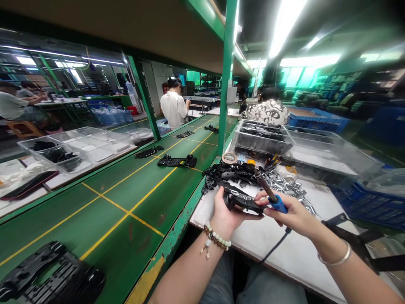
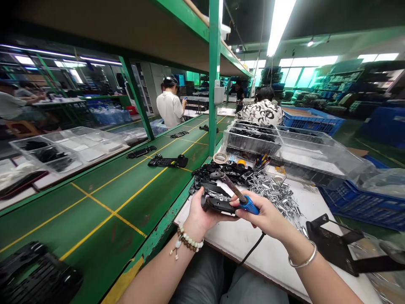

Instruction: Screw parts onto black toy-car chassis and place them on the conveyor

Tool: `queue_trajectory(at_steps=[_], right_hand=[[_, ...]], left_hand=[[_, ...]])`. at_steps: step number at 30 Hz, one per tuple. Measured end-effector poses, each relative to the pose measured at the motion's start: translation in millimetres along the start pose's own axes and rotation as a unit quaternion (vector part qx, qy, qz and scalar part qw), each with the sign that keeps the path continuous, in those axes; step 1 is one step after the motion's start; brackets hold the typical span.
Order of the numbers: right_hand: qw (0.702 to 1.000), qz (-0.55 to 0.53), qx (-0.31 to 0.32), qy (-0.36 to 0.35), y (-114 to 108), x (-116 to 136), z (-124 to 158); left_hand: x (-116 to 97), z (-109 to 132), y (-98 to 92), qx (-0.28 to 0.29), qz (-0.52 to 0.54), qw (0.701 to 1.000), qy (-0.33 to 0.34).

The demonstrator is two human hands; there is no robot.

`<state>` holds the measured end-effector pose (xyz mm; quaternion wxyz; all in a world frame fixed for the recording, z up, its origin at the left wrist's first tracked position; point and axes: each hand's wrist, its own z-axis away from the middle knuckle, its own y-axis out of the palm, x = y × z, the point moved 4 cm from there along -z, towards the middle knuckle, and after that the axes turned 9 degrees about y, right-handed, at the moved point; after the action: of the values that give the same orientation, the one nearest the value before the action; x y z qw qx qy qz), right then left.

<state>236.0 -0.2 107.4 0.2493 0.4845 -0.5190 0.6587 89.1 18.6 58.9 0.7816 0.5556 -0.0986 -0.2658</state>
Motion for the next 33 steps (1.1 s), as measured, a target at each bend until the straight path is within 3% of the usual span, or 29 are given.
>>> queue_trajectory(at_steps=[4, 7, 9, 11, 13, 15, 16, 18, 20, 21, 23, 28, 30, 33], right_hand=[[0.995, 0.008, -0.082, -0.054, 1.0, -0.4, 1.0], [0.984, -0.049, -0.166, -0.044, 1.2, -11.1, 3.6], [0.974, -0.09, -0.204, -0.033, -1.9, -18.1, 7.9], [0.961, -0.144, -0.236, -0.011, -9.6, -23.8, 13.7], [0.943, -0.203, -0.263, 0.022, -19.5, -27.7, 19.8], [0.927, -0.251, -0.271, 0.068, -25.5, -30.1, 24.3], [0.922, -0.269, -0.263, 0.095, -25.5, -31.0, 25.5], [0.916, -0.294, -0.231, 0.144, -18.8, -32.0, 25.9], [0.913, -0.313, -0.193, 0.18, -6.6, -32.1, 25.1], [0.911, -0.32, -0.176, 0.191, -0.1, -31.9, 24.7], [0.908, -0.331, -0.152, 0.207, 10.7, -31.1, 24.3], [0.906, -0.341, -0.125, 0.219, 16.7, -32.0, 23.9], [0.906, -0.341, -0.121, 0.217, 14.0, -34.9, 23.0], [0.909, -0.339, -0.114, 0.213, 10.3, -40.2, 21.4]], left_hand=[[2.9, -5.2, 3.9, 0.002, 0.002, 1.0, 0.01], [6.3, -6.6, 6.7, -0.032, -0.004, 0.999, 0.042], [4.8, -1.9, 9.4, -0.024, -0.057, 0.996, 0.068], [-1.7, 10.2, 12.0, 0.019, -0.188, 0.979, 0.075], [-13.5, 30.1, 15.0, 0.084, -0.379, 0.919, 0.07], [-27.8, 54.3, 21.4, 0.164, -0.558, 0.81, 0.082], [-35.6, 65.6, 26.2, 0.191, -0.615, 0.757, 0.109], [-51.9, 82.3, 40.0, 0.2, -0.668, 0.677, 0.235], [-56.3, 85.4, 50.6, 0.204, -0.683, 0.63, 0.31], [-53.1, 80.8, 52.7, 0.215, -0.687, 0.622, 0.308], [-41.0, 64.0, 49.5, 0.237, -0.682, 0.642, 0.257], [-16.1, 32.5, 26.5, 0.236, -0.566, 0.777, 0.146], [-12.0, 30.6, 22.2, 0.239, -0.541, 0.794, 0.137], [-9.4, 31.4, 19.8, 0.237, -0.548, 0.793, 0.119]])
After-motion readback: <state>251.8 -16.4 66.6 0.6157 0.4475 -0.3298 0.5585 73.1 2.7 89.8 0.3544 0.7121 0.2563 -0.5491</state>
